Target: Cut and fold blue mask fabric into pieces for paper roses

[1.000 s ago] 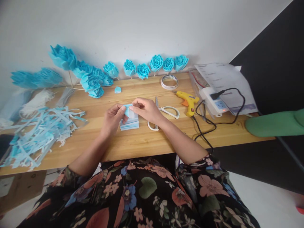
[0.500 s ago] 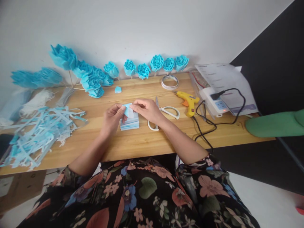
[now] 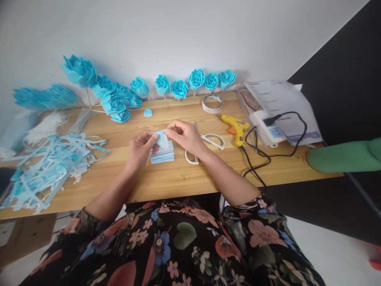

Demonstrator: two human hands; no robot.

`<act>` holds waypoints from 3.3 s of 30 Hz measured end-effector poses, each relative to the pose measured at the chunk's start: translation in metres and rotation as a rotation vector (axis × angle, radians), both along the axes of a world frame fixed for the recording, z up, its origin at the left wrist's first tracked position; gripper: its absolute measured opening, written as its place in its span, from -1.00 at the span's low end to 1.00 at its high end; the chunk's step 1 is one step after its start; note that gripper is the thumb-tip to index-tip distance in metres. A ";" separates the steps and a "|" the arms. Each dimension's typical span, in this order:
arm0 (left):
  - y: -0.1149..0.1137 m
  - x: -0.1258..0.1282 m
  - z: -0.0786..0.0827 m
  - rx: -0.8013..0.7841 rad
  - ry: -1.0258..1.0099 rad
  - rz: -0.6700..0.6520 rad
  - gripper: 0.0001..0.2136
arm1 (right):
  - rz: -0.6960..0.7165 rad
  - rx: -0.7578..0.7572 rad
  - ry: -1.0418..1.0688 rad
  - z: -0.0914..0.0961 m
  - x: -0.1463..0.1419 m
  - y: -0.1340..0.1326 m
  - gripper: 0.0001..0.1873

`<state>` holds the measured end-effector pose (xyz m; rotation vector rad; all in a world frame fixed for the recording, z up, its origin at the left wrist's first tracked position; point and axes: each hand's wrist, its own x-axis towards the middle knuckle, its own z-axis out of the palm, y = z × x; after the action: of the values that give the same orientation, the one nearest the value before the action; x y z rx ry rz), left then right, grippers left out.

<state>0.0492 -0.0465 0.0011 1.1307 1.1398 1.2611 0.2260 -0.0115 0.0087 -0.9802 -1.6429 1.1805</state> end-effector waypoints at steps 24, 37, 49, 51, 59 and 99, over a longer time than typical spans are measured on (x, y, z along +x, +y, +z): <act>0.001 -0.001 -0.003 0.009 0.062 -0.008 -0.57 | -0.007 -0.091 -0.001 0.003 0.000 0.000 -0.51; -0.003 -0.003 -0.013 0.244 0.445 0.003 -0.81 | -0.067 -0.211 0.049 0.005 -0.001 0.000 -0.49; -0.003 -0.006 -0.012 0.537 0.735 0.002 -0.82 | 0.080 -0.351 0.009 0.007 0.001 -0.002 -0.37; -0.004 -0.006 -0.012 0.609 0.787 -0.023 -0.80 | 0.087 -0.367 0.011 0.007 0.001 -0.002 -0.37; -0.003 -0.007 -0.007 0.548 0.774 -0.028 -0.76 | 0.113 -0.415 0.093 0.006 0.002 0.000 -0.49; 0.002 -0.007 -0.003 -0.007 0.046 -0.107 -0.60 | -0.002 -0.136 -0.056 0.005 0.003 -0.002 -0.53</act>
<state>0.0422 -0.0447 -0.0015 1.2054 1.1017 1.1531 0.2289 -0.0131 0.0139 -1.1080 -1.6216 1.2876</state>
